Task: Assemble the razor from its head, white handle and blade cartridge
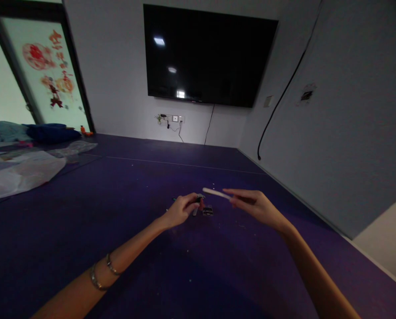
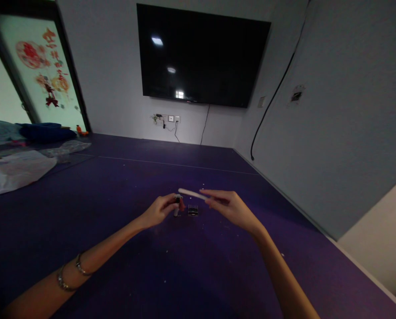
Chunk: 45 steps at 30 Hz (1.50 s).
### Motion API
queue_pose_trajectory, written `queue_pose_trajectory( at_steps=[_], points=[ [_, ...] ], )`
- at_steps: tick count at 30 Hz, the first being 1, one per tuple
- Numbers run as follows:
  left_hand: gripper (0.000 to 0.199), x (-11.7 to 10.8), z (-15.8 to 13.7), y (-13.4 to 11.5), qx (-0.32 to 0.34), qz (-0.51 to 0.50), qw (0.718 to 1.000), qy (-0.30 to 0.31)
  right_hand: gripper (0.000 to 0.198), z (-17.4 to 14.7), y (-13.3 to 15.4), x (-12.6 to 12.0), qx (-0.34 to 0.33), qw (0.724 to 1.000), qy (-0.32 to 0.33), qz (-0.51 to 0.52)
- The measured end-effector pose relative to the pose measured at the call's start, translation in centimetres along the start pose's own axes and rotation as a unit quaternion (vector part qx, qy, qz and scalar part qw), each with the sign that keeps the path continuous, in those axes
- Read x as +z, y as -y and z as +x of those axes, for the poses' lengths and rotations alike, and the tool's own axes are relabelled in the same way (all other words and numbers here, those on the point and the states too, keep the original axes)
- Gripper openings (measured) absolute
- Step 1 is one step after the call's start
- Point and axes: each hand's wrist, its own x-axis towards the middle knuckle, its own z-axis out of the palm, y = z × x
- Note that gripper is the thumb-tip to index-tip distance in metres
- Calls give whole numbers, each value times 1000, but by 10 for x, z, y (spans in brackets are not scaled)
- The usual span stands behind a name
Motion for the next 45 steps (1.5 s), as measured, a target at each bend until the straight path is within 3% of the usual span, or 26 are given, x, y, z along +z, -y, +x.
queue_pose_trajectory(
  at_steps=[2, 5, 10, 13, 21, 30, 37, 42, 45],
  points=[
    [17, 0, 1, 0, 3, -17, 1000, 1, 38, 1, -2, 7, 59, 994, -67, 66],
    [16, 1, 2, 2, -13, -43, 999, -8, 41, 1, -4, 31, 143, 966, -77, 202],
    [19, 6, 2, 9, -60, -128, 990, -16, 29, -10, 9, 89, 199, 858, -93, 464],
    [21, 9, 2, 12, -87, -158, 983, -25, 28, -14, 21, 111, 214, 823, -65, 522],
    [14, 13, 1, 8, -86, -144, 985, -31, 28, -19, 30, 136, 243, 756, -50, 605],
    [11, 16, 1, 3, -99, -131, 986, -40, 29, -17, 34, 143, 230, 729, -62, 642],
    [16, 15, 2, 4, -149, -227, 961, -46, 28, -22, 39, 150, 243, 717, -38, 652],
    [15, 16, 2, 7, -130, -167, 976, -45, 31, -15, 38, 146, 230, 713, -61, 660],
    [16, 18, 1, 8, -147, -192, 969, -46, 31, -18, 40, 152, 254, 696, -67, 668]
  ],
)
